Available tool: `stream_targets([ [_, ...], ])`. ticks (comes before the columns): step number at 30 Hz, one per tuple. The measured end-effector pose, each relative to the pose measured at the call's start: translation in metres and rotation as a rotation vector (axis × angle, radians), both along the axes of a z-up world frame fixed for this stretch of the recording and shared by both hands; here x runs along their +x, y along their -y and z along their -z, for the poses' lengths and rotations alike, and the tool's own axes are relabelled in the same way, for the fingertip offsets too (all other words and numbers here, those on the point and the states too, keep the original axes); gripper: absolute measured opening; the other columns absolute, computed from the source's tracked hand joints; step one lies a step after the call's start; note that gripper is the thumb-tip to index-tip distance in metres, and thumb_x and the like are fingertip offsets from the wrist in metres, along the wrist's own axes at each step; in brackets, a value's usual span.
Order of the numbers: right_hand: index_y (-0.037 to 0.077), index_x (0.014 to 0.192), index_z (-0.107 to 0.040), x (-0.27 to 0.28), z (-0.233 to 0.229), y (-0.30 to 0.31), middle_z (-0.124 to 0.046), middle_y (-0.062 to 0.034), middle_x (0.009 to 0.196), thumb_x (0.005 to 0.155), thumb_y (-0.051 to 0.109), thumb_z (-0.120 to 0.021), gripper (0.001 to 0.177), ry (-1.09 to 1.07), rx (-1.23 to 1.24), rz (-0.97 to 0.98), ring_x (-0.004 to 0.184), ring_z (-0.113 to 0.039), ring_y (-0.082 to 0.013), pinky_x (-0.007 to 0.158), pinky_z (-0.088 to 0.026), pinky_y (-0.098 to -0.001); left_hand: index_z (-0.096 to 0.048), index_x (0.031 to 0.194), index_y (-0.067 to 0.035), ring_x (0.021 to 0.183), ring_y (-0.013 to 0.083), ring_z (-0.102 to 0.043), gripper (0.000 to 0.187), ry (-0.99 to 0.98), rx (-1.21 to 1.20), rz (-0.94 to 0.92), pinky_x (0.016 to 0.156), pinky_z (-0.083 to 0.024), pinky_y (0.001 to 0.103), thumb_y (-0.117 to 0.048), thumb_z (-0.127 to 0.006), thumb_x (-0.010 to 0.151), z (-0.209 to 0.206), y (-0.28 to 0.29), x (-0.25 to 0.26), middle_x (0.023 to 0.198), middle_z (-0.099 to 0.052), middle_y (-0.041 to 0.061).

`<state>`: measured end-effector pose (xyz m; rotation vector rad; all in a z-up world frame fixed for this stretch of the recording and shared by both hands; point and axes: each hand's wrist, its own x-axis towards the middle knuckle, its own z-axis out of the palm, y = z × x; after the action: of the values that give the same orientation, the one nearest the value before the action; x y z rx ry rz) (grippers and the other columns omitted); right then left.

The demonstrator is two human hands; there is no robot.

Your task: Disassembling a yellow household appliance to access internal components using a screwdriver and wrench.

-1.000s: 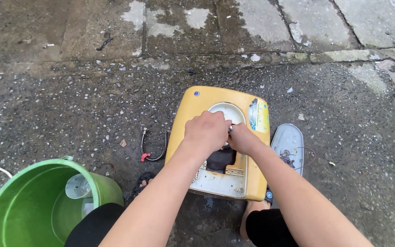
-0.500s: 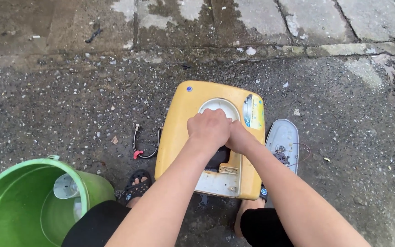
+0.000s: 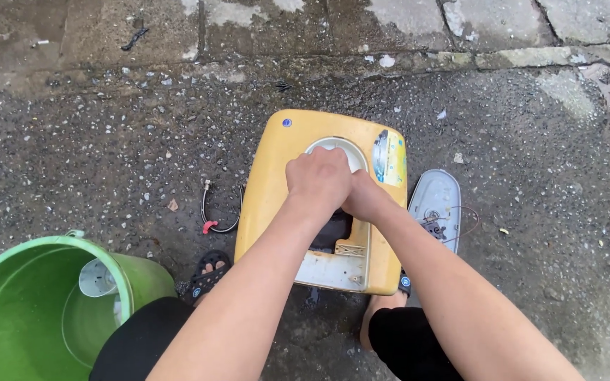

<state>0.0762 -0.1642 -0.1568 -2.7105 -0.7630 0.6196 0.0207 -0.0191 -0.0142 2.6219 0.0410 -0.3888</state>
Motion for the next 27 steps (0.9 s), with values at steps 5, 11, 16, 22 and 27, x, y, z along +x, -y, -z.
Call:
stream_targets([
  [5, 0.013, 0.091, -0.072, 0.009, -0.005, -0.002, -0.073, -0.0043, 0.082, 0.086, 0.022, -0.068, 0.011, 0.024, 0.023, 0.007, 0.089, -0.074, -0.027, 0.073, -0.062, -0.0333, -0.074, 0.108, 0.003, 0.102, 0.0496, -0.071, 0.04, -0.043, -0.004, -0.023, 0.086, -0.053, 0.062, -0.01, -0.039, 0.095, -0.021, -0.003, 0.001, 0.097, -0.074, 0.023],
  [11, 0.014, 0.092, -0.072, -0.004, -0.005, 0.009, -0.073, -0.004, 0.084, 0.086, 0.022, -0.069, 0.011, 0.008, 0.028, 0.007, 0.09, -0.074, -0.0268, 0.074, -0.062, -0.0333, -0.074, 0.106, 0.004, 0.101, 0.048, -0.072, 0.039, -0.088, -0.011, -0.012, 0.086, -0.054, 0.06, -0.007, -0.039, 0.094, -0.024, 0.008, -0.011, 0.095, -0.074, 0.023],
  [16, 0.014, 0.093, -0.072, -0.001, -0.007, 0.005, -0.074, -0.0038, 0.085, 0.085, 0.022, -0.07, 0.011, 0.006, 0.041, 0.008, 0.091, -0.074, -0.0266, 0.075, -0.062, -0.0332, -0.075, 0.104, 0.004, 0.098, 0.0475, -0.073, 0.037, -0.063, -0.008, 0.0, 0.085, -0.055, 0.06, -0.006, -0.04, 0.094, -0.028, 0.004, -0.01, 0.091, -0.074, 0.023],
  [22, 0.014, 0.095, -0.072, -0.002, -0.01, -0.002, -0.074, -0.0036, 0.087, 0.085, 0.022, -0.071, 0.012, 0.007, 0.064, 0.013, 0.093, -0.073, -0.0264, 0.076, -0.062, -0.0331, -0.074, 0.105, 0.004, 0.099, 0.0471, -0.073, 0.038, -0.075, 0.0, 0.034, 0.086, -0.054, 0.058, -0.007, -0.04, 0.094, -0.029, -0.002, -0.011, 0.093, -0.073, 0.023],
  [27, 0.015, 0.096, -0.072, 0.002, -0.014, 0.002, -0.074, -0.0033, 0.088, 0.085, 0.021, -0.072, 0.013, 0.011, 0.082, 0.017, 0.094, -0.073, -0.0261, 0.077, -0.061, -0.033, -0.074, 0.103, 0.004, 0.096, 0.047, -0.073, 0.036, -0.067, -0.024, 0.034, 0.084, -0.055, 0.058, -0.008, -0.041, 0.094, -0.031, -0.004, -0.011, 0.09, -0.073, 0.023],
])
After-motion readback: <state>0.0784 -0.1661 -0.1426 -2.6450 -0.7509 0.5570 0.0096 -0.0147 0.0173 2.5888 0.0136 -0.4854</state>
